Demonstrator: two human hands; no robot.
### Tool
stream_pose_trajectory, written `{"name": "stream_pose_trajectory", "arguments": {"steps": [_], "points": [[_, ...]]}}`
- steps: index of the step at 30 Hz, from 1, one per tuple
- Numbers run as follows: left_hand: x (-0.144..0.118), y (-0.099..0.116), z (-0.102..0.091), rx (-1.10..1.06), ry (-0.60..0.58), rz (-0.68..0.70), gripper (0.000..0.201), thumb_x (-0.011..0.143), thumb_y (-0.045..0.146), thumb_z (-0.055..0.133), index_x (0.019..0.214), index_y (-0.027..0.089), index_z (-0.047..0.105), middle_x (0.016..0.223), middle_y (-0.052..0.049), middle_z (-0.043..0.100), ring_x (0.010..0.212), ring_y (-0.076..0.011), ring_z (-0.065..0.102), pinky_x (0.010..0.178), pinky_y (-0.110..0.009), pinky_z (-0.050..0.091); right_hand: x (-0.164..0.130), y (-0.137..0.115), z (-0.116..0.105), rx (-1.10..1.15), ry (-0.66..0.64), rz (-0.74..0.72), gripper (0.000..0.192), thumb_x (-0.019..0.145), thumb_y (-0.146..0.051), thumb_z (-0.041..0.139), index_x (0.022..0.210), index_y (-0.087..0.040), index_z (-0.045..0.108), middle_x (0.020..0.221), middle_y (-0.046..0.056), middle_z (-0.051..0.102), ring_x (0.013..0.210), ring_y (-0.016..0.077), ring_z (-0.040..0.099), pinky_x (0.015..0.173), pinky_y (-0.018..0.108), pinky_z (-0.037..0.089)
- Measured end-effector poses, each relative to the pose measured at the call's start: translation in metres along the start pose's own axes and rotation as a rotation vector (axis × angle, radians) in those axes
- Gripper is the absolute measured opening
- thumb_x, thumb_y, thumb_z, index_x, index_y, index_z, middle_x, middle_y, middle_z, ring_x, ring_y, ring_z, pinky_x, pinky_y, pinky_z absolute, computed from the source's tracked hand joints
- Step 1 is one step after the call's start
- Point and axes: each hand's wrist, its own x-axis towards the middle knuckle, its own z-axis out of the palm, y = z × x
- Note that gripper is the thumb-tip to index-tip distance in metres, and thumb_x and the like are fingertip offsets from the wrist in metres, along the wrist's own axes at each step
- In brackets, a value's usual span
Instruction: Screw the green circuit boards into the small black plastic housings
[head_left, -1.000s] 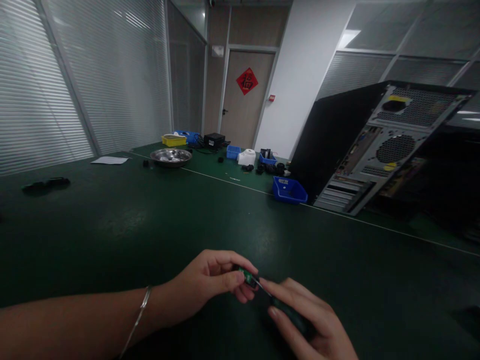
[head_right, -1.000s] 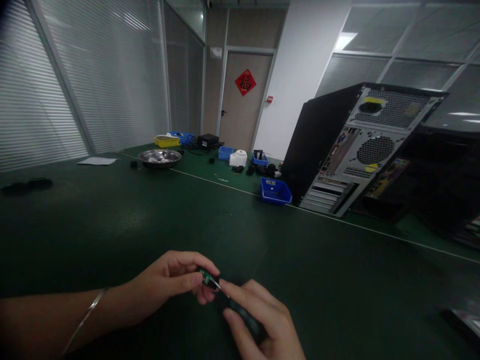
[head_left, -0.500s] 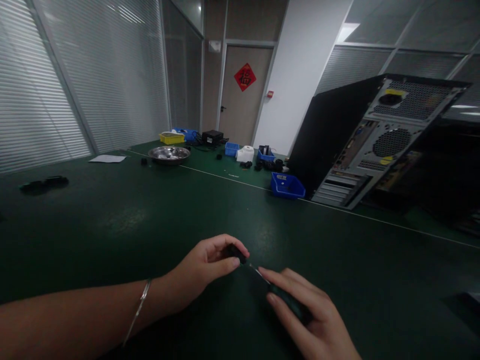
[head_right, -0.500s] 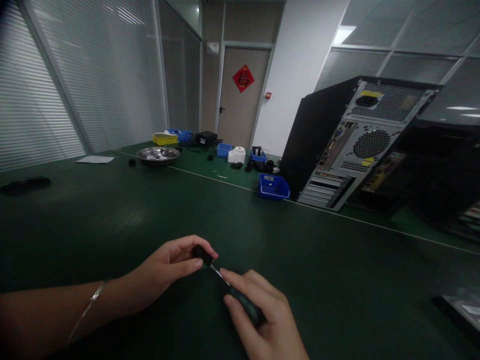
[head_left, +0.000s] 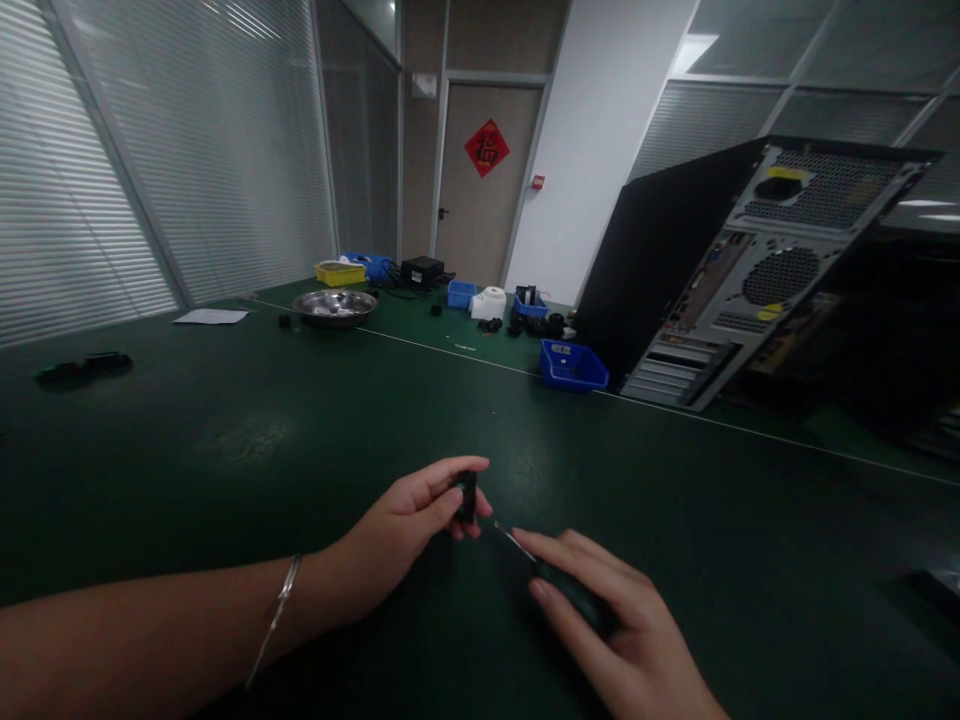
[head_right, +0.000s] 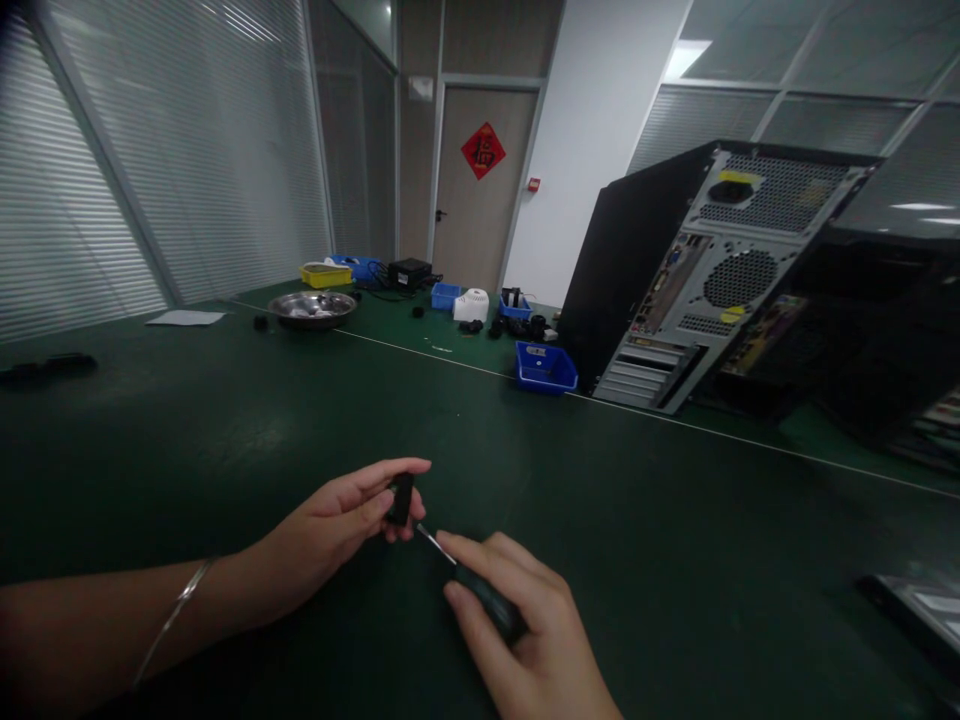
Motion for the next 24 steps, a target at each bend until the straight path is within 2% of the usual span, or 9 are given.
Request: {"name": "stream_pose_trajectory", "arguments": {"steps": [5,10,14,18,21,24], "points": [[-0.0013,0.0011,0.0020,-0.023,0.064,-0.021,0.042,0.094,0.026,0.044,0.133,0.012,0.048,0.086,-0.004,0.058,0.075,-0.0154,0.049,0.072,-0.032,0.036,-0.0024,0.0023,0.0016,-0.032,0.029,-0.003,0.030,0.090,-0.029,0.060,0.120,-0.026,0.066,0.096,0.004,0.075,0.087,0.0201,0.070,0.068,0.022,0.057],[-0.0011,0.0021,-0.0013,-0.029,0.100,-0.006,0.037,0.093,0.030,0.045,0.125,0.013,0.056,0.082,-0.003,0.055,0.074,-0.0157,0.046,0.070,-0.031,0.034,-0.0016,0.0017,0.0015,-0.039,0.035,-0.009,0.029,0.090,-0.030,0.061,0.119,-0.027,0.067,0.097,0.004,0.076,0.089,0.0207,0.071,0.069,0.022,0.058],[-0.0010,0.0024,-0.0025,0.021,0.084,0.009,0.035,0.093,0.033,0.045,0.121,0.015,0.058,0.078,-0.002,0.054,0.071,-0.0152,0.045,0.068,-0.030,0.033,-0.0003,0.0020,0.0018,-0.023,0.029,-0.009,0.029,0.091,-0.030,0.060,0.119,-0.027,0.066,0.098,0.004,0.076,0.087,0.0206,0.070,0.066,0.023,0.057],[-0.0026,0.0022,-0.0004,0.022,0.031,-0.010,0.034,0.094,0.033,0.044,0.119,0.016,0.059,0.077,-0.001,0.054,0.070,-0.0142,0.045,0.066,-0.029,0.033,-0.0023,0.0029,0.0019,-0.022,0.008,0.008,0.030,0.091,-0.029,0.060,0.120,-0.027,0.065,0.097,0.004,0.075,0.087,0.0207,0.070,0.065,0.023,0.056],[-0.0033,0.0003,0.0009,-0.008,-0.084,-0.067,0.032,0.094,0.034,0.046,0.117,0.016,0.058,0.076,-0.001,0.054,0.069,-0.0138,0.047,0.066,-0.028,0.035,-0.0035,0.0034,0.0016,-0.014,0.001,0.012,0.031,0.091,-0.029,0.060,0.121,-0.027,0.065,0.094,0.004,0.074,0.089,0.0213,0.069,0.066,0.024,0.056],[-0.0040,-0.0009,0.0019,-0.015,-0.183,-0.083,0.029,0.093,0.035,0.049,0.116,0.016,0.053,0.082,-0.003,0.060,0.071,-0.0140,0.051,0.069,-0.029,0.039,-0.0031,0.0028,0.0014,0.009,-0.012,0.020,0.031,0.091,-0.027,0.059,0.121,-0.028,0.064,0.094,0.003,0.074,0.089,0.0207,0.068,0.067,0.024,0.055]]}}
